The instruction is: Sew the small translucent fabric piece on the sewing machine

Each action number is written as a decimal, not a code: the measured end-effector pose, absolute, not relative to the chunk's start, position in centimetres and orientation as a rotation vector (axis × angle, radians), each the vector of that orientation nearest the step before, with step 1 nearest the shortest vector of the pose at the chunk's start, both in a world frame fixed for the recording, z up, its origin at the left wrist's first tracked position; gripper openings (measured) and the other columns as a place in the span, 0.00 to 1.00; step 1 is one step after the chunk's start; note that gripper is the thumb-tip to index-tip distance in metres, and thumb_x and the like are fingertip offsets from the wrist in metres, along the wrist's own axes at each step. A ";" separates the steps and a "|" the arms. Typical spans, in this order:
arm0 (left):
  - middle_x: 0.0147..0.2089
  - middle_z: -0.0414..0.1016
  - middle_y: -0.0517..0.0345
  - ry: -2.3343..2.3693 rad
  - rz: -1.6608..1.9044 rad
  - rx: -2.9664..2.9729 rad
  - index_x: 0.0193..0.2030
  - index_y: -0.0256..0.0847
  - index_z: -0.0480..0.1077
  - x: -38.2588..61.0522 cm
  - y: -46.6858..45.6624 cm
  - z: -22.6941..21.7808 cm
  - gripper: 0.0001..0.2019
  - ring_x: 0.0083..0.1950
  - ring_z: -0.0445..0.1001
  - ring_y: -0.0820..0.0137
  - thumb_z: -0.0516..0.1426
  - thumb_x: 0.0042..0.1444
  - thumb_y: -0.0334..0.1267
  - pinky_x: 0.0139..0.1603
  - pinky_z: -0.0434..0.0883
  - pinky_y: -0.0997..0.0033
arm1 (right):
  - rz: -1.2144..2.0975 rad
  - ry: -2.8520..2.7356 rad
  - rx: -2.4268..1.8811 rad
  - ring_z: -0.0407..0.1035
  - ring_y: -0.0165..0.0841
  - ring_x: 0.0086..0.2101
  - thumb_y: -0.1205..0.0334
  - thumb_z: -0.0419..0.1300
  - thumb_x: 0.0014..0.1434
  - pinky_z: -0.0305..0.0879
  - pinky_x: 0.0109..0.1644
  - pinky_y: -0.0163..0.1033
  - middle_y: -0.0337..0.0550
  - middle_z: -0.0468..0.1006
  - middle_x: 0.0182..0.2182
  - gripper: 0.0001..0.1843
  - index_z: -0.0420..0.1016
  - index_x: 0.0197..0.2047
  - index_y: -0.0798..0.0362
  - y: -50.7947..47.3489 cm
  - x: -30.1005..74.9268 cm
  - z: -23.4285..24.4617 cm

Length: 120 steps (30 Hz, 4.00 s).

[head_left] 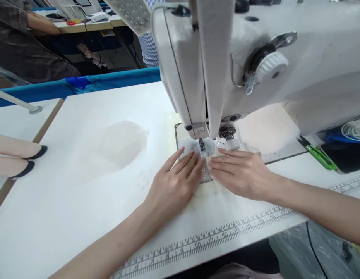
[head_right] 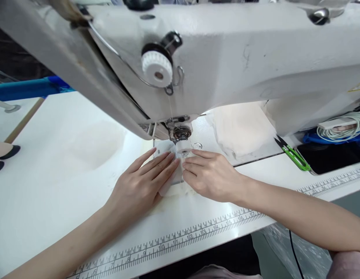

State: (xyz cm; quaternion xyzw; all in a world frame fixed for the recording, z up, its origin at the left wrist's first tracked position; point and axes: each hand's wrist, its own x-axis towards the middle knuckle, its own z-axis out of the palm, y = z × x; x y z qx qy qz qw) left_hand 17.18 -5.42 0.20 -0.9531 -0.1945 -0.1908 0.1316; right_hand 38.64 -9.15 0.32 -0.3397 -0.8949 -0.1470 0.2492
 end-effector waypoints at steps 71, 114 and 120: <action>0.53 0.77 0.44 -0.731 -0.577 -2.701 0.53 0.29 0.71 17.4 -6.7 0.1 0.16 0.54 0.75 0.59 0.55 0.63 0.37 0.62 0.66 0.50 | -0.542 -2.415 -1.010 0.72 0.31 0.39 0.78 0.51 0.60 0.66 0.49 0.40 0.37 0.82 0.42 0.18 0.79 0.40 0.54 -7.9 39.1 -0.3; 0.47 0.77 0.43 -1.040 -0.535 -2.624 0.52 0.32 0.71 17.6 -4.9 0.2 0.18 0.48 0.76 0.54 0.52 0.64 0.43 0.56 0.69 0.45 | -0.537 -2.411 -1.168 0.72 0.33 0.32 0.78 0.49 0.60 0.66 0.47 0.42 0.44 0.83 0.38 0.18 0.77 0.45 0.58 -7.5 39.3 0.6; 0.37 0.79 0.61 -0.066 -0.718 -2.969 0.45 0.40 0.73 17.8 -8.2 1.3 0.08 0.37 0.76 0.73 0.55 0.63 0.38 0.39 0.74 0.73 | -0.088 -2.567 -0.834 0.69 0.35 0.53 0.75 0.49 0.63 0.68 0.53 0.45 0.44 0.76 0.53 0.20 0.72 0.54 0.55 -8.2 38.7 0.5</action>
